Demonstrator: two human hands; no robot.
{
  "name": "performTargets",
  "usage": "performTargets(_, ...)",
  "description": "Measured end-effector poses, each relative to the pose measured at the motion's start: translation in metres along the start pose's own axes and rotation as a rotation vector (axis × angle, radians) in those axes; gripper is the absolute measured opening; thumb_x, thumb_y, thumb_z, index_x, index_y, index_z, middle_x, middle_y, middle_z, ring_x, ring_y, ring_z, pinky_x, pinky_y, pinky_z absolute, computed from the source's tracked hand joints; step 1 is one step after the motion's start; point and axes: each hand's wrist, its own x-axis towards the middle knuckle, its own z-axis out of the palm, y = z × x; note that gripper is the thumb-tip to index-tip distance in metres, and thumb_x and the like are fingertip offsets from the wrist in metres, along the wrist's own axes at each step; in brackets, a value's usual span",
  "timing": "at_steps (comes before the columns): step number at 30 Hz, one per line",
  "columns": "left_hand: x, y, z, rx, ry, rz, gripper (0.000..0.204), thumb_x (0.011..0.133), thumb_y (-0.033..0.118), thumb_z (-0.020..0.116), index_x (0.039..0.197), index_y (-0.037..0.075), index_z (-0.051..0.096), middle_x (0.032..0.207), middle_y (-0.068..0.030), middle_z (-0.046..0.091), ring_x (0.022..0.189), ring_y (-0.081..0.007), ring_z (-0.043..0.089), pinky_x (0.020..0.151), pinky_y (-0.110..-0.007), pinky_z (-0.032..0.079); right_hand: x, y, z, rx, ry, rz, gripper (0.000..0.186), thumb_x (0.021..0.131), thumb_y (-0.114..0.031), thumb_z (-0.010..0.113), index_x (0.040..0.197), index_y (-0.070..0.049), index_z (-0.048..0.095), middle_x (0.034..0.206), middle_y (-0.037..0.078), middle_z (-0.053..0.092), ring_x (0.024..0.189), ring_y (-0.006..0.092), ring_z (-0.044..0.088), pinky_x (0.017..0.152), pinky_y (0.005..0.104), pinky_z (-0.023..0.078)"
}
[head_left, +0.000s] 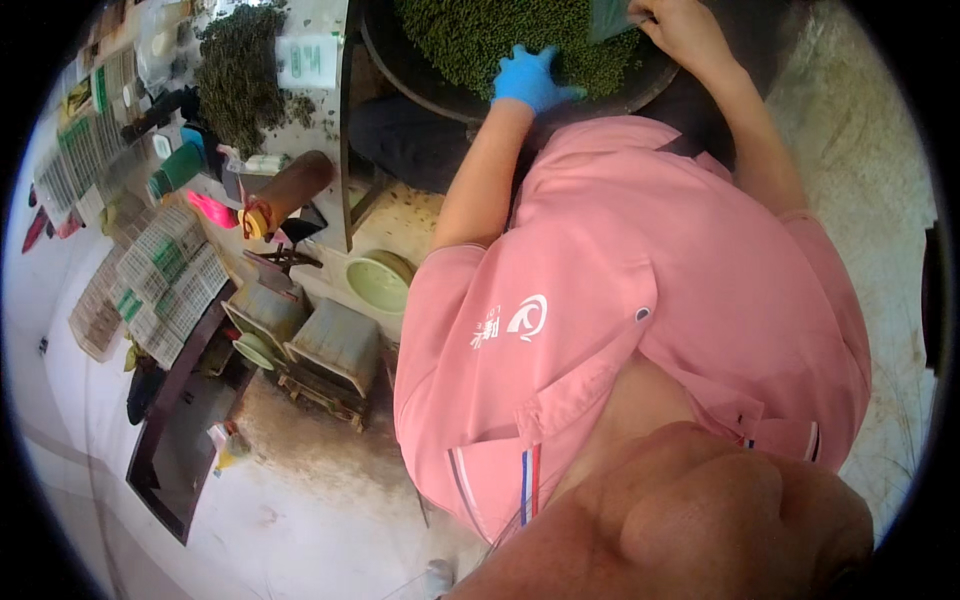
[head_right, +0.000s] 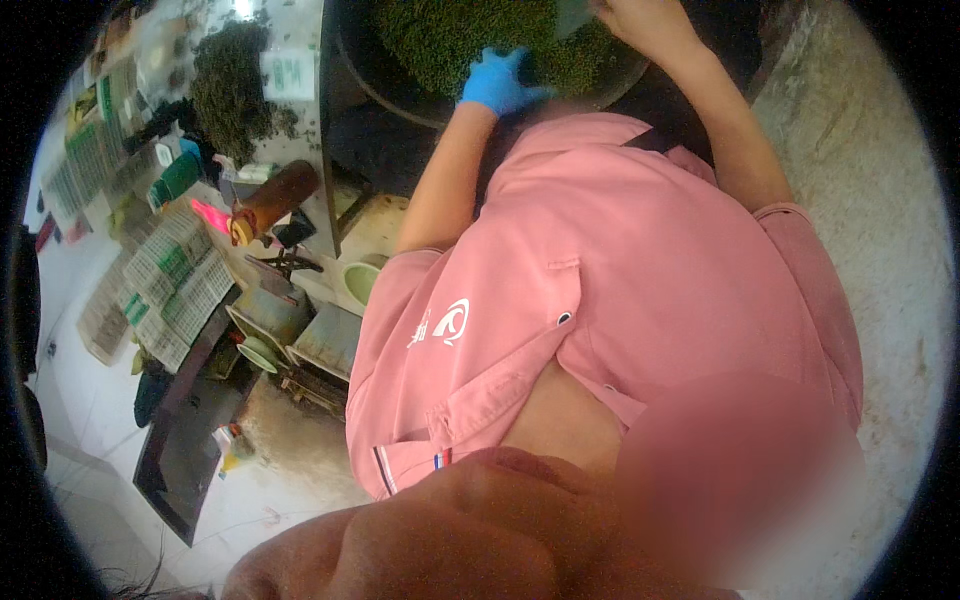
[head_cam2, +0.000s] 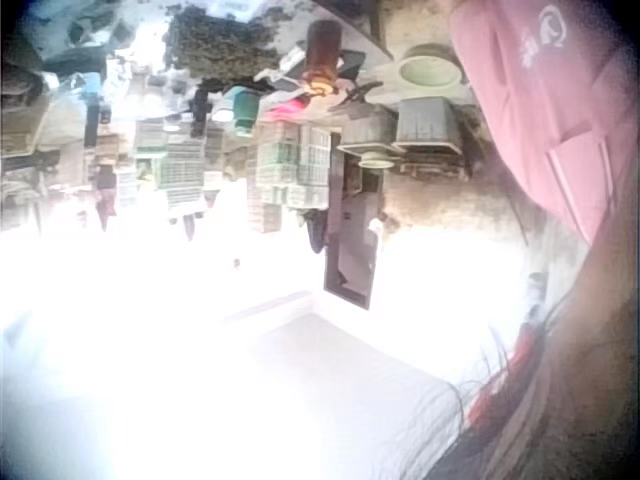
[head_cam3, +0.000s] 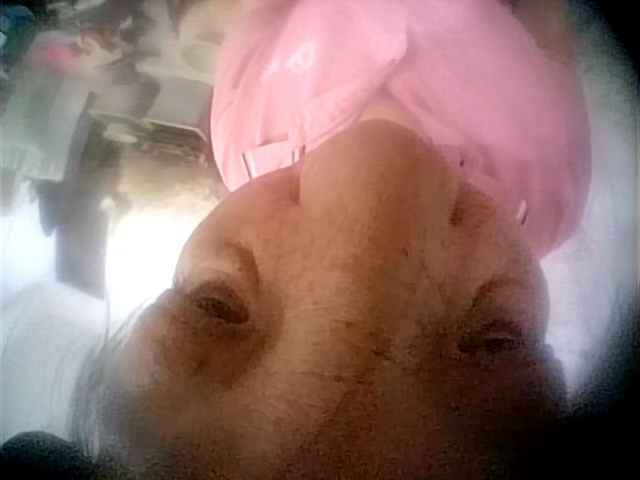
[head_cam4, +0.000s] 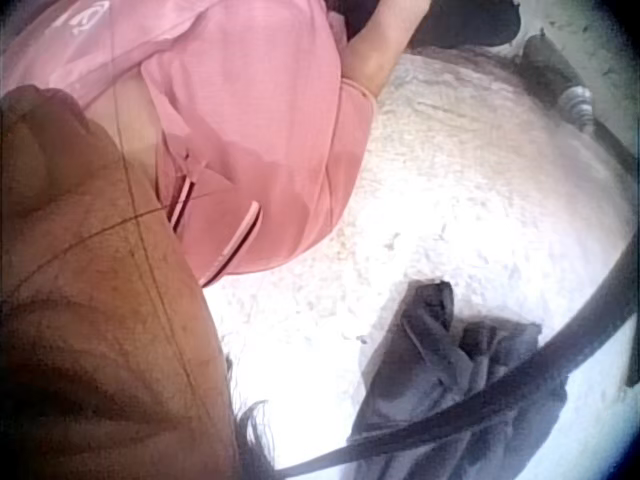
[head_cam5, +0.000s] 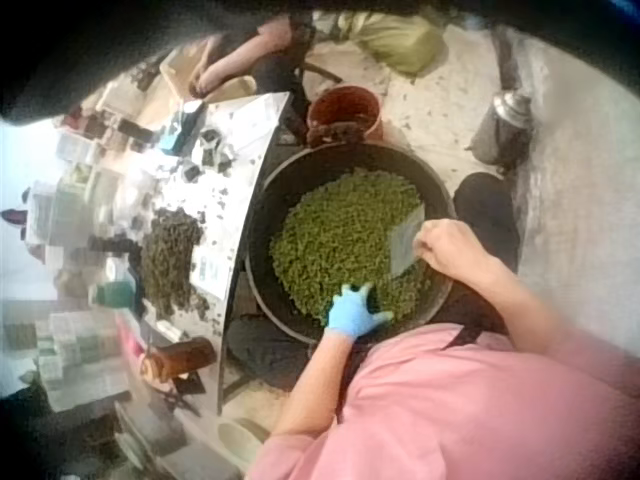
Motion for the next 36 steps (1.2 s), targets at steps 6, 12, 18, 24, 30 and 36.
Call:
performTargets(6,0.003,-0.03,0.016,-0.244,-0.171,0.149,0.068,0.07,0.039,0.083,0.128,0.01,0.063,0.103,-0.0258,0.068,0.097,-0.0365,0.068,0.086,-0.045,0.055,0.002,-0.007,0.004,0.052,-0.009,-0.022,0.011,0.078,-0.018,0.069,0.08,-0.007,0.07,0.088,0.013,0.065,0.087,0.0324,0.065,0.077,0.0438,0.053)
performTargets(12,-0.043,-0.027,-0.069,-1.157,-0.175,0.18,0.037,0.079,0.002,0.077,0.115,0.002,0.068,0.103,-0.0041,0.071,0.089,-0.0112,0.065,0.081,-0.028,0.053,0.001,-0.012,0.048,0.037,-0.083,-0.246,0.015,0.077,-0.022,0.071,0.077,-0.008,0.066,0.087,0.01,0.06,0.087,0.0302,0.062,0.076,0.0414,0.052)
performTargets(18,-0.068,-0.007,-0.109,-1.431,0.079,0.178,0.036,0.079,-0.001,0.075,0.115,0.003,0.069,0.102,-0.0026,0.07,0.091,-0.0093,0.063,0.083,-0.026,0.053,0.023,-0.037,0.081,0.035,-0.024,-0.487,0.015,0.076,-0.02,0.065,0.068,-0.009,0.06,0.082,0.008,0.058,0.082,0.0254,0.06,0.071,0.038,0.049)
performTargets(24,-0.047,-0.021,-0.087,-0.83,0.329,0.29,0.056,0.074,0.013,0.084,0.124,0.004,0.062,0.096,-0.0051,0.07,0.086,-0.0119,0.064,0.076,-0.029,0.054,0.024,-0.048,0.09,-0.104,0.114,-0.593,0.014,0.077,-0.019,0.058,0.065,-0.012,0.057,0.078,0.004,0.055,0.08,0.0204,0.056,0.07,0.035,0.044)
performTargets(30,-0.054,-0.028,-0.097,-1.582,0.18,-0.081,0.043,0.08,0.009,0.08,0.119,0.006,0.064,0.1,-0.0056,0.071,0.09,-0.0131,0.065,0.074,-0.029,0.055,0.024,-0.052,0.093,-0.095,0.106,-0.579,0.015,0.076,-0.02,0.058,0.064,-0.011,0.056,0.078,0.004,0.054,0.08,0.0198,0.055,0.07,0.035,0.043)
performTargets(36,-0.071,-0.02,-0.093,-1.272,0.29,0.082,0.05,0.076,0.002,0.078,0.124,0.005,0.062,0.11,-0.0079,0.066,0.096,-0.0189,0.065,0.084,-0.036,0.056,0.026,-0.057,0.095,-0.081,0.111,-0.586,0.015,0.076,-0.02,0.059,0.064,-0.011,0.058,0.078,0.004,0.056,0.079,0.02,0.056,0.07,0.035,0.044)
